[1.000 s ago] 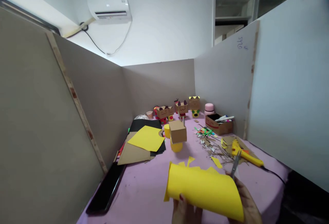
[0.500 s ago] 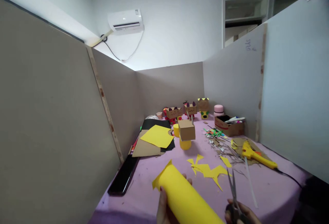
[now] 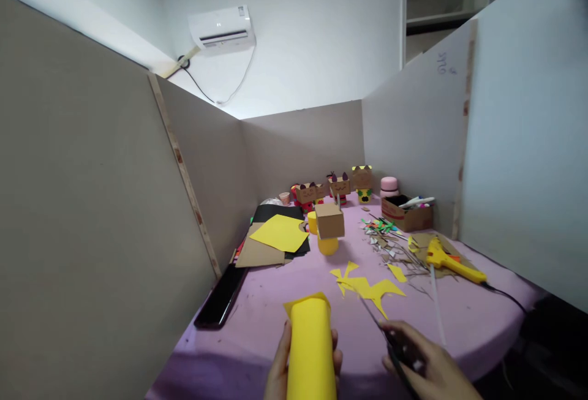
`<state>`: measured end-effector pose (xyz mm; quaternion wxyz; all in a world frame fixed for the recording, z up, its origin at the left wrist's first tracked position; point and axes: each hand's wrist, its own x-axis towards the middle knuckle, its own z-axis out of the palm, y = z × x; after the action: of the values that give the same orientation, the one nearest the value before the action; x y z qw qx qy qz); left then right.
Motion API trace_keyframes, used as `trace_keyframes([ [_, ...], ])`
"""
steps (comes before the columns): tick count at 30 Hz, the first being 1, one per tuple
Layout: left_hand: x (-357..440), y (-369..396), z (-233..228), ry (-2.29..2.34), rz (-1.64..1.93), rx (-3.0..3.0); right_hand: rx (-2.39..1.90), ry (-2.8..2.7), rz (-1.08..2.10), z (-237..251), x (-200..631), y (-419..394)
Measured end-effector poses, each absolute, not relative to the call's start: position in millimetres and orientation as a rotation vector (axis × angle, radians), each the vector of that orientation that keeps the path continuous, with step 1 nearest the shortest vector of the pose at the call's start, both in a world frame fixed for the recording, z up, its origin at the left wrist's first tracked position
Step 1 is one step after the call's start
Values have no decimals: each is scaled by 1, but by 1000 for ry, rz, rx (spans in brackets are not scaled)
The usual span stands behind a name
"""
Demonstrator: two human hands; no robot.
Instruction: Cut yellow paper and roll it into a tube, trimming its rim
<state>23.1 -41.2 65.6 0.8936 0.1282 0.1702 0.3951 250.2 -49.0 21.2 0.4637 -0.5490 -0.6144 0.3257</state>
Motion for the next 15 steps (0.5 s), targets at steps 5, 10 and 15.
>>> trace_keyframes([
  [5, 25, -40, 61, 463, 822, 349, -1630, -1940, 435, 43, 268, -5],
  [10, 24, -34, 54, 545, 832, 396, -1626, -2031, 427, 38, 270, 13],
  [15, 39, -34, 56, 564, 883, 313, -1502, -1948, 599, 45, 287, 14],
])
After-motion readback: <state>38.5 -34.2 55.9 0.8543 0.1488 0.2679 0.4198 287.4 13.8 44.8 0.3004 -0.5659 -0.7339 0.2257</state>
